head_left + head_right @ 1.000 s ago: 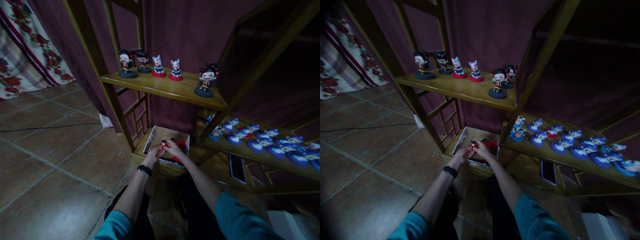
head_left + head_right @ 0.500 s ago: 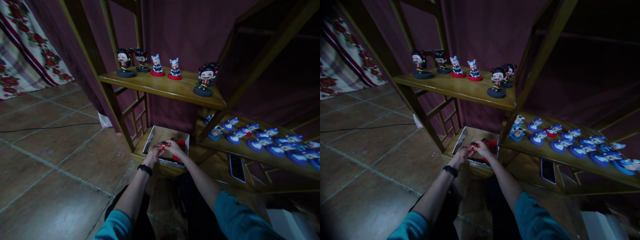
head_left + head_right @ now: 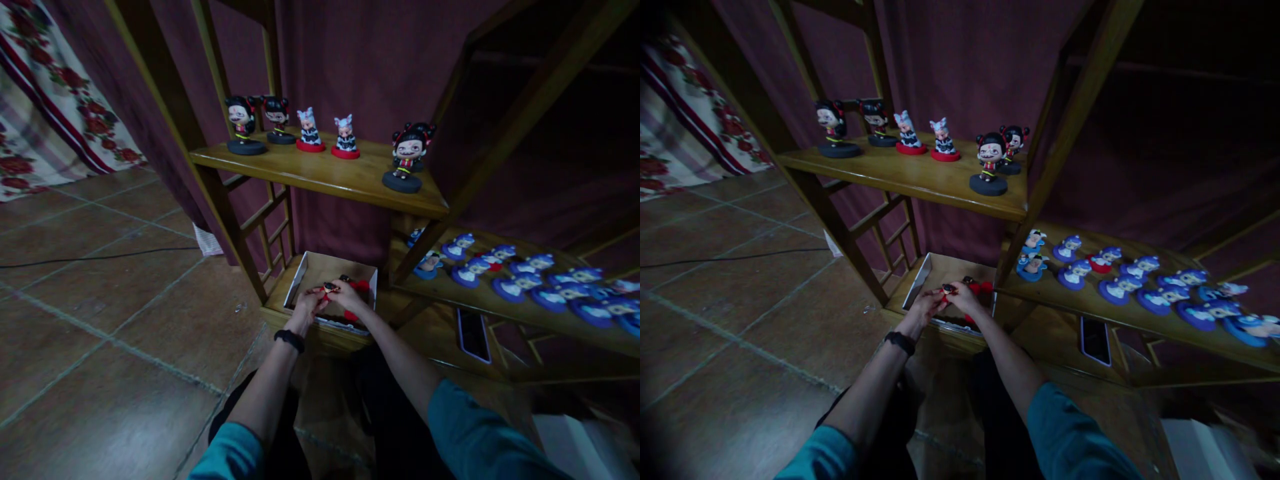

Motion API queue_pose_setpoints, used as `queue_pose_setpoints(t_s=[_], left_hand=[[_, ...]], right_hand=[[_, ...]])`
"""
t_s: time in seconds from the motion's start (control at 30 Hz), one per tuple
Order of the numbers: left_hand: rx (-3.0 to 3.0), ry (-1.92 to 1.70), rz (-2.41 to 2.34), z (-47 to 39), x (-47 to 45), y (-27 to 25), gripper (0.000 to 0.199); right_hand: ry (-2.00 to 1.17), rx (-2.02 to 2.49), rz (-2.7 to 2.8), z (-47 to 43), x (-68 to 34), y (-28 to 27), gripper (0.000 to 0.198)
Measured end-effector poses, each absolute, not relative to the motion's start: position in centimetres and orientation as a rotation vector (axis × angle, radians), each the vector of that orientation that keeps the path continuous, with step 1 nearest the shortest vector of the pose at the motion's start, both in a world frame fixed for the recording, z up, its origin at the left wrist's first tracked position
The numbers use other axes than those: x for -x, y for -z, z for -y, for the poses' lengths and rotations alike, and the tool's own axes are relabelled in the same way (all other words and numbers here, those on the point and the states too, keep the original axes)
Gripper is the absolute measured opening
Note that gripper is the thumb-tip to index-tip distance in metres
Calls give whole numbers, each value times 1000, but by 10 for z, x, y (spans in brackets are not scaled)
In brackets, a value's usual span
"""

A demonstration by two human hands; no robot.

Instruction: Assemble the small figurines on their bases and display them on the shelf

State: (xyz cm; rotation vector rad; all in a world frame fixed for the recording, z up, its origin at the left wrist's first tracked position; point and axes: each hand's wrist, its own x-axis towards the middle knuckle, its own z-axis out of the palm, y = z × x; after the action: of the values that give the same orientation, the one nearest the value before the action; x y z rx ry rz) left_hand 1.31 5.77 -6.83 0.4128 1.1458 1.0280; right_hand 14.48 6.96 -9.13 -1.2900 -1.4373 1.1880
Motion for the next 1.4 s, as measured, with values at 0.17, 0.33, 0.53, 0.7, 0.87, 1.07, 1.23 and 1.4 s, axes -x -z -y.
queue_pose_setpoints(t_s=[0.17,0.33,0.53,0.7,0.87,1.07,1.23,1.4], left_hand=[[-436,-1057,-1140,-57,-13,68,10],[-453,-1077,-1125,-55,-12,63,11],[-439,-1065,-1093,-54,-9,59,11],[-405,-1065,-1060,-56,-3,58,15],[-369,-1162,-1106,-54,1,54,16],[-405,-1207,-1081,-31,2,46,20],[-507,-1228,-1102,1,6,32,21],[-608,-1186,-1077,34,11,17,19]], right_hand=[[-1154,1360,1445,-70,-146,91,24],[-1180,1327,1403,-69,-145,87,22],[-1296,1180,1270,-70,-140,81,19],[-1395,1132,1184,-66,-136,75,22],[-1456,1142,1041,-54,-124,65,28],[-1425,1124,955,-32,-115,52,26],[-1508,1087,918,-10,-117,42,27],[-1572,1027,945,21,-121,36,22]])
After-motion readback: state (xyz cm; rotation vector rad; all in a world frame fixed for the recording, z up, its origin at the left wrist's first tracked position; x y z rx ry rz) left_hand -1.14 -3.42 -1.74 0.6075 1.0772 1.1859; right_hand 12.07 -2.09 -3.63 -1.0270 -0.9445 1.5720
